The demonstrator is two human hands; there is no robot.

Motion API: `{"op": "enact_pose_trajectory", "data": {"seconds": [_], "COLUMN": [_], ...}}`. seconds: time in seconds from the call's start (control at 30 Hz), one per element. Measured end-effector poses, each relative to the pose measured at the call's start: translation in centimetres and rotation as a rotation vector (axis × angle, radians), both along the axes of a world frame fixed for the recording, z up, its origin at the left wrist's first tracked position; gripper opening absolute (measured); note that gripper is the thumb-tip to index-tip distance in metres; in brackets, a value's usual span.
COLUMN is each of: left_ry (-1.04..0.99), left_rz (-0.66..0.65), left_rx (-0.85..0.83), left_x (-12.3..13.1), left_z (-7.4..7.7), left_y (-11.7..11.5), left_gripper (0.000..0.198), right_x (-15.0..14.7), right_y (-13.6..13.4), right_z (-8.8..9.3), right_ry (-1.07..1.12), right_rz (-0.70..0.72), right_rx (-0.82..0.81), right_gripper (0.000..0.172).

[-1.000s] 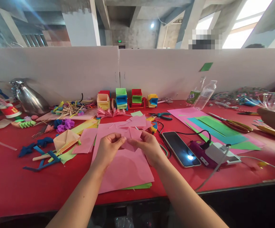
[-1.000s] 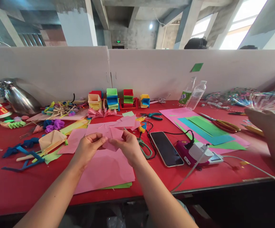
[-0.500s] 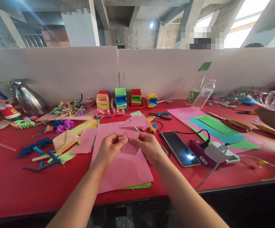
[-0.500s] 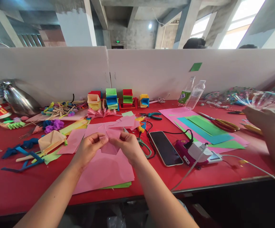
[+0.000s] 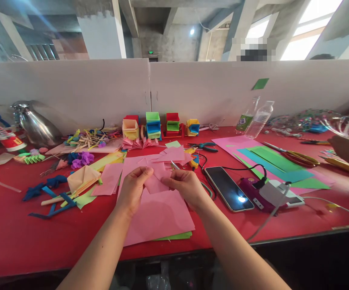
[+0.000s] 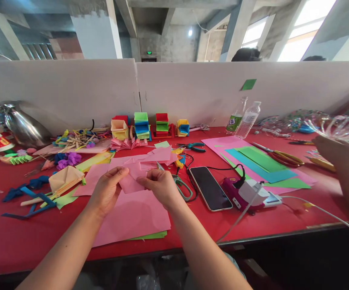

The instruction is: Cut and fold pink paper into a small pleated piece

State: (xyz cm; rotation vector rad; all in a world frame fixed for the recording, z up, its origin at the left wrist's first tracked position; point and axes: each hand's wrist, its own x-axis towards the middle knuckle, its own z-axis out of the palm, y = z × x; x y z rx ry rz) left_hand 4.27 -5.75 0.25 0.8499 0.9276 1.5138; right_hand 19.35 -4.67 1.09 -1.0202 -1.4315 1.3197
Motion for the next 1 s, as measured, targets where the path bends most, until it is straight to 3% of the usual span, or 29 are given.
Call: {"op": "enact_pose_trajectory", "data": {"seconds": [0.57, 0.77, 1.0], "left_ry": [0.038, 0.035, 0.015], "left_rz": [0.093, 0.151, 0.006], "left_rx": [0.016, 0.012, 0.043], "left_x": [-0.09, 0.19, 0.14], "left_z": [-0.74, -0.62, 0.0], "left_y": [0.48, 0.4, 0.06], "left_gripper": [0.029, 0.022, 0.024], "right_x": [-0.3, -0.31, -0.2], "right_y": [-0.01, 0.07, 0.18], "right_z": [-0.19, -0.47, -0.63], "right_ry": [0.1, 0.074, -0.075], "right_rz": [-0.056, -0.004, -0.009], "right_rx": [-0.014, 0.016, 0.088], "right_gripper": [0.027, 0.028, 0.031]}}
